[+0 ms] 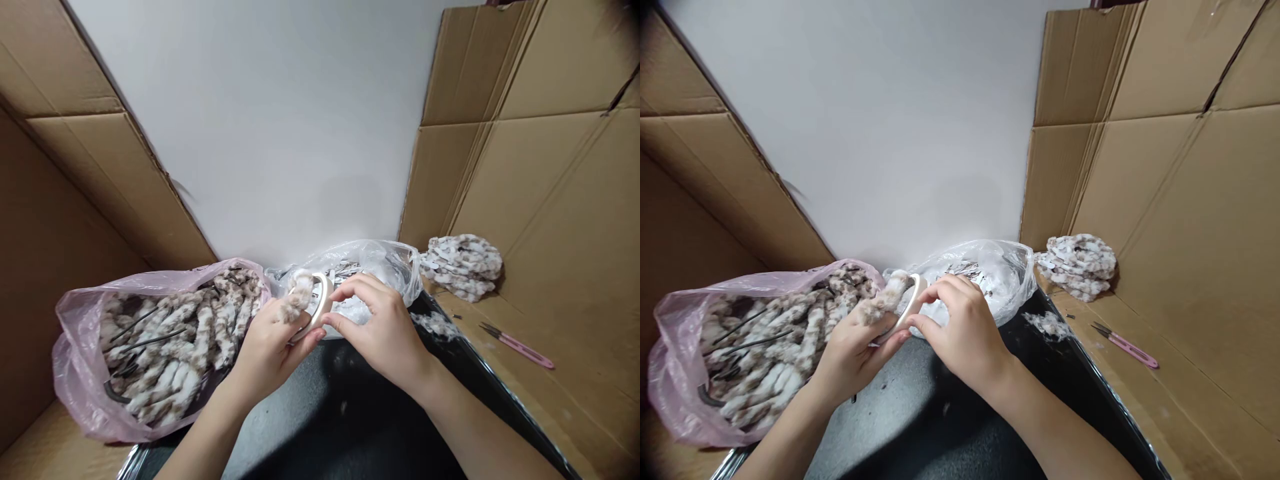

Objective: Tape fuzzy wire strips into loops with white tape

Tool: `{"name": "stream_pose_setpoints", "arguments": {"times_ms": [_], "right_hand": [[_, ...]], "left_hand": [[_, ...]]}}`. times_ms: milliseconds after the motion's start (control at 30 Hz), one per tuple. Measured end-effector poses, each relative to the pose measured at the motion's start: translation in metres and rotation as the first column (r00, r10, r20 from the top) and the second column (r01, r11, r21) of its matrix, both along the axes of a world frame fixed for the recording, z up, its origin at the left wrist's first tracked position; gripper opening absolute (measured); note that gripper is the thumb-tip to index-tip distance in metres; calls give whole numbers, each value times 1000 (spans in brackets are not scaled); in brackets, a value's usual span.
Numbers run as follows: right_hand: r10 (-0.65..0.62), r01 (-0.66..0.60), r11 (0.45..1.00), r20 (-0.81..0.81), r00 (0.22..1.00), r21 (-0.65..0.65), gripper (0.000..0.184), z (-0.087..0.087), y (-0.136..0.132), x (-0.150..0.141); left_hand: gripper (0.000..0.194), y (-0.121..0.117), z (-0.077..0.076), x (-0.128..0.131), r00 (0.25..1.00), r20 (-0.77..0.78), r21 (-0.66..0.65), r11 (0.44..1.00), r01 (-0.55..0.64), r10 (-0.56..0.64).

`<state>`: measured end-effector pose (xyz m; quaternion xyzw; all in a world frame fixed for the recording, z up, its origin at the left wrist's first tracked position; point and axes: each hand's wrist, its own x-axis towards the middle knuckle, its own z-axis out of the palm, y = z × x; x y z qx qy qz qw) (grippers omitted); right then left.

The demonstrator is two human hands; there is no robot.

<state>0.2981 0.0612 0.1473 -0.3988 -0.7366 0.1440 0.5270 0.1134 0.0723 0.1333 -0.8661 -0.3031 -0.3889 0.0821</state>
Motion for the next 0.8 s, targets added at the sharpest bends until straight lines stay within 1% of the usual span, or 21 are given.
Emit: {"name": "stream_pose_setpoints", "arguments": {"times_ms": [167,267,300,333,400,467,567,700,800], "right_hand": [[38,-39,995,-12,999,-93,15,1,1,2],[153,-152,968,-13,988,-198,17,0,6,5],[177,-176,961,-12,984,-214,18,-1,8,6],[179,-177,960,-11,984,-216,18,-1,10,7],[120,-122,978,-22,993,-171,17,-2,12,9],[66,-70,990,-40,997,-119,22,-2,12,9],[54,-60,994,-59,997,-93,20,-2,10,6],[36,-45,993,-79,996,-114,18,-6,9,1],[59,-76,984,-112,992,-159,16,-11,13,0]], "left_hand": [[20,2,-3,-1,998,-65,45,999,24,-21],[23,3,-4,-1,995,-95,57,998,7,-2],[24,4,-4,-1,995,-103,53,999,-2,7],[25,4,-5,-2,994,-108,46,999,-10,15],[24,5,-4,-2,993,-115,29,999,-20,23],[22,4,-4,-3,993,-117,23,999,-23,26],[20,4,-4,-3,990,-135,24,999,-33,36],[20,4,-4,-3,983,-181,8,999,-40,41],[18,6,-6,-3,977,-212,-1,999,-38,37]]}}
